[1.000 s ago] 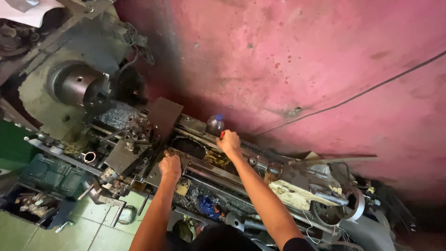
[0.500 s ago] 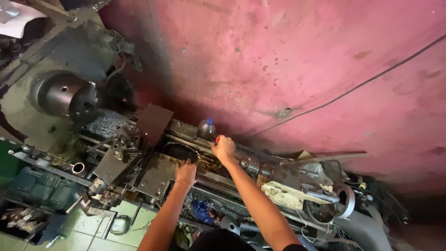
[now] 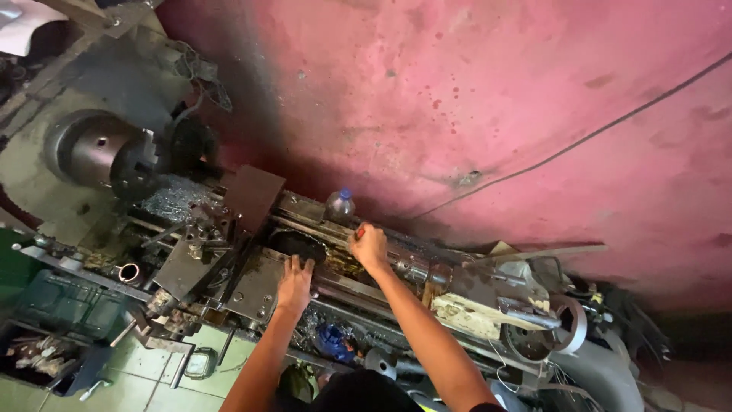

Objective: The person operates a metal lathe, using a brush to clean metal shavings from the chuck and bed while the machine runs. They also adjust the tool post and clear debris from the work area.

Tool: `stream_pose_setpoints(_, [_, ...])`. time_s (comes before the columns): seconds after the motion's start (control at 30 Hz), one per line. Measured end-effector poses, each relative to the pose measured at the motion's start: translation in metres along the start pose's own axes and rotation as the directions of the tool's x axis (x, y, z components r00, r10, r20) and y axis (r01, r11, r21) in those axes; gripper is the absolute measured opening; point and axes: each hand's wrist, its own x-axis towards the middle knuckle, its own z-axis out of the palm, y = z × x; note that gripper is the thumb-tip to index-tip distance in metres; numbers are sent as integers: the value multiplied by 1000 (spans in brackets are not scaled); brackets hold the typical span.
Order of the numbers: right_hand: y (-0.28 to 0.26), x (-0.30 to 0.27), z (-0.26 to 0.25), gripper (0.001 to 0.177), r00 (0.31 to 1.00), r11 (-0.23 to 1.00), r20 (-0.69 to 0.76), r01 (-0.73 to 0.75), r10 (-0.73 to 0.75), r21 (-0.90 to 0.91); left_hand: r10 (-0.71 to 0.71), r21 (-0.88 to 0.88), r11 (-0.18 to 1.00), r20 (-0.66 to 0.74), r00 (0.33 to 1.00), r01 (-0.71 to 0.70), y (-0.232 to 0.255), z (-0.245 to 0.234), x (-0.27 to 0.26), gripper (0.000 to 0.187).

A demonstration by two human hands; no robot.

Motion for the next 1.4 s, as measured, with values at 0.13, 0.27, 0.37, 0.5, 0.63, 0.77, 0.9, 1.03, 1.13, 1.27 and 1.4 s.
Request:
stream_pose_setpoints(0.13, [-11,-35,12,19,997,996,7,76,-76,43,-43,5,999,27,999,43,2,-42,-17,79])
stream_pose_setpoints(0.27, [-38,-70,11,24,971,704,234,-192,37,684,-162,28,986,-47,986,163,-26,-29,-9,92])
stream_pose_setpoints(0.37, [-33,-86,28,22,954,737,294,-239,58,632,-213,88,971,-97,972,222,-30,-31,-24,99])
stream_pose_setpoints(0.5, [3,-74,66,40,966,984,217,-161,142,73,-235,167,951,-161,959,261,-29,-41,-21,93])
stream_pose_setpoints(0.63, [-27,-98,43,42,975,985,171,-125,144,-119,-256,141,951,-132,958,273,-28,-40,-25,87])
stream_pose_setpoints(0.77, [-45,-115,51,27,997,997,55,57,-60,56,-185,64,979,-95,978,192,-39,-38,-22,69])
stream_pose_setpoints(0.9, [-30,-85,98,22,948,803,264,-296,179,517,-159,-9,987,-38,987,159,-39,-68,-35,84])
stream_pose_setpoints(1.03, [-25,-85,69,20,928,744,260,-369,266,557,-172,-99,981,-41,984,168,-45,-68,-43,92])
stream_pose_setpoints(1.13, [-26,-90,40,26,959,965,186,-237,213,115,-178,-130,976,-37,983,172,-45,-64,-50,86])
stream_pose_setpoints(1.27, [-27,-98,51,27,964,975,166,-217,208,42,-181,-105,979,-68,981,174,-78,8,-34,74])
stream_pose_setpoints(1.4, [-44,-110,66,20,957,761,232,-279,172,586,-187,-160,973,-111,976,168,-101,58,-21,60])
